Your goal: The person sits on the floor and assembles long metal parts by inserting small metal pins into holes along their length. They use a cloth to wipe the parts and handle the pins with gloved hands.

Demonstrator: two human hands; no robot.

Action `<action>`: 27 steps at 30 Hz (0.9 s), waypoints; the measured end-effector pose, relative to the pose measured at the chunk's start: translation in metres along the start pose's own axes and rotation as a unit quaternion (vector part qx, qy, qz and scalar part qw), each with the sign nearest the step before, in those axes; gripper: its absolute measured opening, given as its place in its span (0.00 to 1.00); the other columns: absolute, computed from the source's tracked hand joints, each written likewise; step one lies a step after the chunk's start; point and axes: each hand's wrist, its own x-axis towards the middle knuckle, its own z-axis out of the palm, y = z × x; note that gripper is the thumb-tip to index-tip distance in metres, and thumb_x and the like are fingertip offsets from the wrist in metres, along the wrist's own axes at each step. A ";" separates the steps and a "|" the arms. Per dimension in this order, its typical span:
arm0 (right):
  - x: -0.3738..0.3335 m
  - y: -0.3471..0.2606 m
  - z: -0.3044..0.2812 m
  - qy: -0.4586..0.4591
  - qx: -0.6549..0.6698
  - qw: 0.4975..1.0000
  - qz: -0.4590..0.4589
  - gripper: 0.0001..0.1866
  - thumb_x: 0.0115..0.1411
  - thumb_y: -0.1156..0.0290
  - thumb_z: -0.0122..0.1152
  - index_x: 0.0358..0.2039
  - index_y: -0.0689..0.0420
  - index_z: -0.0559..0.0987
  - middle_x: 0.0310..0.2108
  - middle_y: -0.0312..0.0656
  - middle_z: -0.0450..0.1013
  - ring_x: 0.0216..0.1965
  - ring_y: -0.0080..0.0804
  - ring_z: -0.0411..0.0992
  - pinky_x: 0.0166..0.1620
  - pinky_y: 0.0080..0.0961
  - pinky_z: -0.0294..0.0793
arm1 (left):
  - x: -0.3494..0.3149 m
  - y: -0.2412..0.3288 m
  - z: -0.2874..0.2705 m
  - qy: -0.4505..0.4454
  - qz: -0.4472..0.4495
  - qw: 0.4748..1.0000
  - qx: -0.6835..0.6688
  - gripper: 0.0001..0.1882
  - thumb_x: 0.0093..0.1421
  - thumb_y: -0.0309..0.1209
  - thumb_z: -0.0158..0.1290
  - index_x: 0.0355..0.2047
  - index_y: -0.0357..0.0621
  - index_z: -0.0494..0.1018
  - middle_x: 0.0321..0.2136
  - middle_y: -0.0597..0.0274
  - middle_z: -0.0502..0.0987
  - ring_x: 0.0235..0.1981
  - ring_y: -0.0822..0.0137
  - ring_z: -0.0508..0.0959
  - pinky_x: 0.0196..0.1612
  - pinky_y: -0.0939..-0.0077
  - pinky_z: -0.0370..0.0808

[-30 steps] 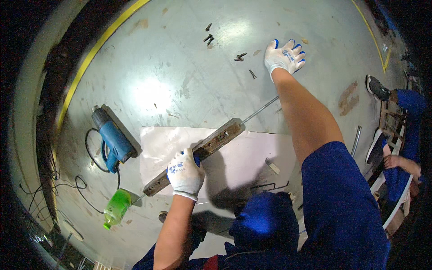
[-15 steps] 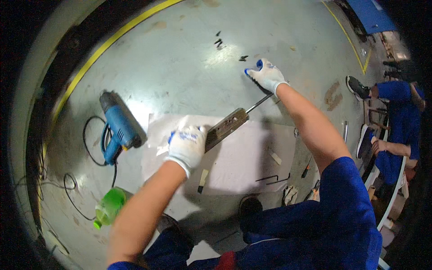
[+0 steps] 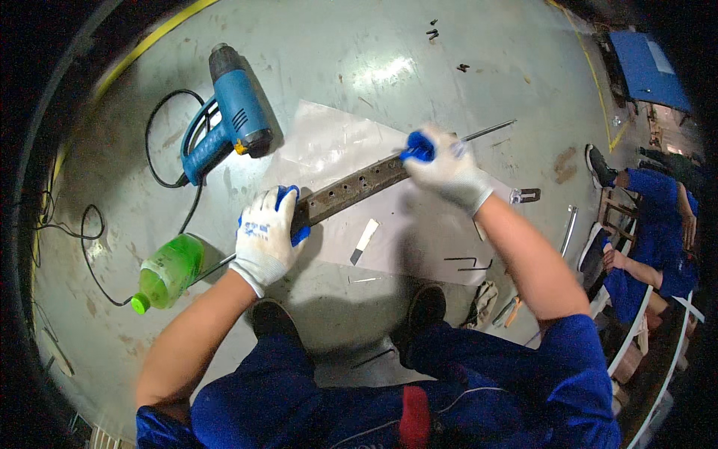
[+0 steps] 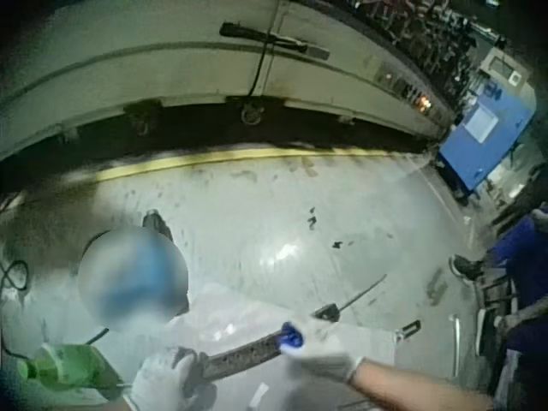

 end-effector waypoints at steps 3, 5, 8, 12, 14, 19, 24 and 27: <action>-0.015 -0.012 0.050 0.133 -0.023 0.977 -0.166 0.10 0.56 0.68 0.59 0.36 0.59 0.75 0.34 0.54 0.75 0.39 0.55 0.76 0.42 0.45 0.76 | -0.017 0.002 0.021 0.055 0.021 0.998 -0.007 0.37 0.54 0.37 0.64 0.63 0.40 0.66 0.60 0.39 0.67 0.63 0.39 0.67 0.66 0.46 0.64; -0.016 -0.007 0.074 0.144 -0.043 0.978 -0.144 0.10 0.56 0.69 0.58 0.38 0.59 0.76 0.34 0.55 0.75 0.39 0.57 0.75 0.42 0.46 0.76 | -0.026 0.006 0.034 0.107 0.053 0.993 -0.027 0.36 0.55 0.36 0.64 0.63 0.40 0.66 0.63 0.39 0.65 0.65 0.36 0.64 0.67 0.42 0.61; -0.014 -0.013 0.083 0.100 -0.035 0.989 -0.100 0.11 0.58 0.69 0.59 0.39 0.60 0.76 0.34 0.57 0.74 0.40 0.59 0.74 0.44 0.48 0.75 | -0.048 0.003 0.049 0.109 0.148 0.982 -0.040 0.34 0.54 0.36 0.64 0.61 0.43 0.70 0.62 0.37 0.65 0.64 0.34 0.64 0.66 0.37 0.60; -0.009 -0.028 0.085 0.077 -0.057 0.993 -0.075 0.11 0.58 0.66 0.58 0.37 0.60 0.76 0.36 0.58 0.75 0.42 0.61 0.74 0.47 0.51 0.74 | -0.070 0.009 0.055 0.045 0.189 0.979 -0.063 0.27 0.60 0.36 0.55 0.60 0.46 0.72 0.65 0.42 0.66 0.64 0.40 0.67 0.68 0.42 0.60; -0.005 -0.034 0.087 0.061 -0.072 0.992 -0.080 0.13 0.58 0.64 0.58 0.37 0.61 0.77 0.36 0.59 0.76 0.42 0.62 0.75 0.47 0.51 0.74 | -0.079 0.011 0.056 0.026 0.195 0.977 -0.084 0.27 0.61 0.36 0.55 0.60 0.45 0.71 0.64 0.43 0.67 0.63 0.40 0.67 0.67 0.42 0.61; -0.003 -0.056 0.077 -0.025 -0.127 0.991 -0.016 0.17 0.61 0.59 0.59 0.39 0.60 0.79 0.38 0.60 0.78 0.43 0.61 0.77 0.50 0.49 0.75 | -0.080 0.017 0.050 0.052 0.222 0.968 -0.106 0.28 0.57 0.39 0.60 0.58 0.44 0.73 0.62 0.41 0.68 0.62 0.39 0.68 0.65 0.41 0.63; 0.001 -0.055 0.078 -0.015 -0.106 0.994 -0.020 0.15 0.63 0.61 0.56 0.40 0.60 0.79 0.38 0.61 0.77 0.44 0.60 0.77 0.49 0.51 0.74 | -0.076 0.014 0.037 0.074 0.204 0.972 -0.087 0.28 0.57 0.39 0.60 0.57 0.44 0.74 0.61 0.40 0.69 0.62 0.38 0.69 0.65 0.40 0.63; -0.004 -0.059 0.069 -0.035 -0.121 0.992 0.005 0.14 0.65 0.63 0.54 0.39 0.61 0.80 0.40 0.58 0.79 0.45 0.57 0.77 0.52 0.48 0.75 | -0.059 0.011 0.016 0.105 0.173 0.974 -0.102 0.29 0.58 0.38 0.61 0.60 0.42 0.71 0.62 0.39 0.68 0.63 0.39 0.67 0.66 0.42 0.62</action>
